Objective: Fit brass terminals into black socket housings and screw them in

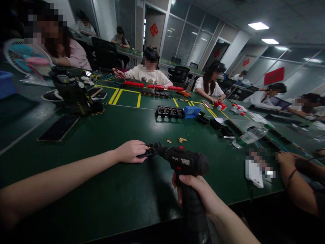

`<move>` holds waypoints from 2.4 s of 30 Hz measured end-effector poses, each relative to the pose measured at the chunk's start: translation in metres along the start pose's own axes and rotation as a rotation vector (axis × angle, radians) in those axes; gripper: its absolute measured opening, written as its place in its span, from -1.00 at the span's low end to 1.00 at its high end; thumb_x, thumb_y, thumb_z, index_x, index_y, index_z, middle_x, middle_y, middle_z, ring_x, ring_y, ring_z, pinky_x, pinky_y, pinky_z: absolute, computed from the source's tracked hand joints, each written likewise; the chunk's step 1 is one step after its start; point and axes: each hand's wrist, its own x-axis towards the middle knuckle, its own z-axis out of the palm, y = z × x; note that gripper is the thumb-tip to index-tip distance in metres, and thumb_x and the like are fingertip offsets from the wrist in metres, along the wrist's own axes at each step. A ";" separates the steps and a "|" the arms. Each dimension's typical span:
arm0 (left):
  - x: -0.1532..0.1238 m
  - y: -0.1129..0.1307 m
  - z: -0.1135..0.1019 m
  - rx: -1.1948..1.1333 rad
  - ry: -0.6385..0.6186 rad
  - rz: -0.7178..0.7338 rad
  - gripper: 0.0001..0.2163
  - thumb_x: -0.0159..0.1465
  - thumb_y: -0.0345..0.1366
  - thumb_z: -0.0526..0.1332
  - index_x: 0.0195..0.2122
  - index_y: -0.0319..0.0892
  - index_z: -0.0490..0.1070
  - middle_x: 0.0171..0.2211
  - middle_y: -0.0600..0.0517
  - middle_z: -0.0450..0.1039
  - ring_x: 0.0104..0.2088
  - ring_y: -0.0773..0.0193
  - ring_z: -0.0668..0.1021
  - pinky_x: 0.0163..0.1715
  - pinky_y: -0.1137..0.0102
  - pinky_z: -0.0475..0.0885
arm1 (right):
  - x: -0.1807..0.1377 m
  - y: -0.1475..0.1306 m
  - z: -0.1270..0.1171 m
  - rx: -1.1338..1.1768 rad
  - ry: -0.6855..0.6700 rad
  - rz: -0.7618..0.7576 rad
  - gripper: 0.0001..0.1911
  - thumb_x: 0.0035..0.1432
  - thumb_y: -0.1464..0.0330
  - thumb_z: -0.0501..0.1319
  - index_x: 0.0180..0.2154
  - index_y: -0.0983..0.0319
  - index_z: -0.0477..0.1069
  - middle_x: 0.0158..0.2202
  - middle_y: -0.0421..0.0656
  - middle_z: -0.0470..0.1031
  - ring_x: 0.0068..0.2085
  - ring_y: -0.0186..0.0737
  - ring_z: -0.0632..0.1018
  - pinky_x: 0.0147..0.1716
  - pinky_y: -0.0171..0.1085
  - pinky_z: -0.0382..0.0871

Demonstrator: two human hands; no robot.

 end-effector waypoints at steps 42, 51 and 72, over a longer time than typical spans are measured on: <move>-0.001 0.000 0.002 -0.006 -0.001 -0.008 -0.83 0.31 -0.25 0.22 -0.29 -0.24 0.52 -0.17 -0.12 0.61 -0.16 0.14 0.61 -0.16 0.26 0.54 | 0.001 0.004 0.000 -0.003 0.022 -0.019 -0.54 -0.06 0.02 0.37 -0.36 0.30 0.47 -0.49 -0.15 0.50 -0.62 -0.33 0.44 -0.64 -0.35 0.30; 0.000 0.001 0.002 0.016 -0.021 -0.029 -0.84 0.31 -0.24 0.23 -0.27 -0.24 0.51 -0.19 -0.10 0.61 -0.17 0.12 0.62 -0.18 0.26 0.55 | 0.003 0.004 0.000 0.000 0.010 -0.018 -0.53 -0.07 -0.01 0.35 -0.40 0.29 0.45 -0.62 -0.19 0.43 -0.63 -0.30 0.44 -0.63 -0.35 0.29; 0.000 0.002 0.002 0.005 -0.036 -0.038 -0.81 0.33 -0.24 0.21 -0.18 -0.24 0.54 -0.14 -0.11 0.60 -0.16 0.10 0.61 -0.16 0.23 0.53 | -0.001 0.004 -0.002 0.027 -0.011 -0.035 -0.55 -0.06 0.03 0.36 -0.35 0.29 0.46 -0.50 -0.17 0.49 -0.63 -0.32 0.47 -0.66 -0.36 0.28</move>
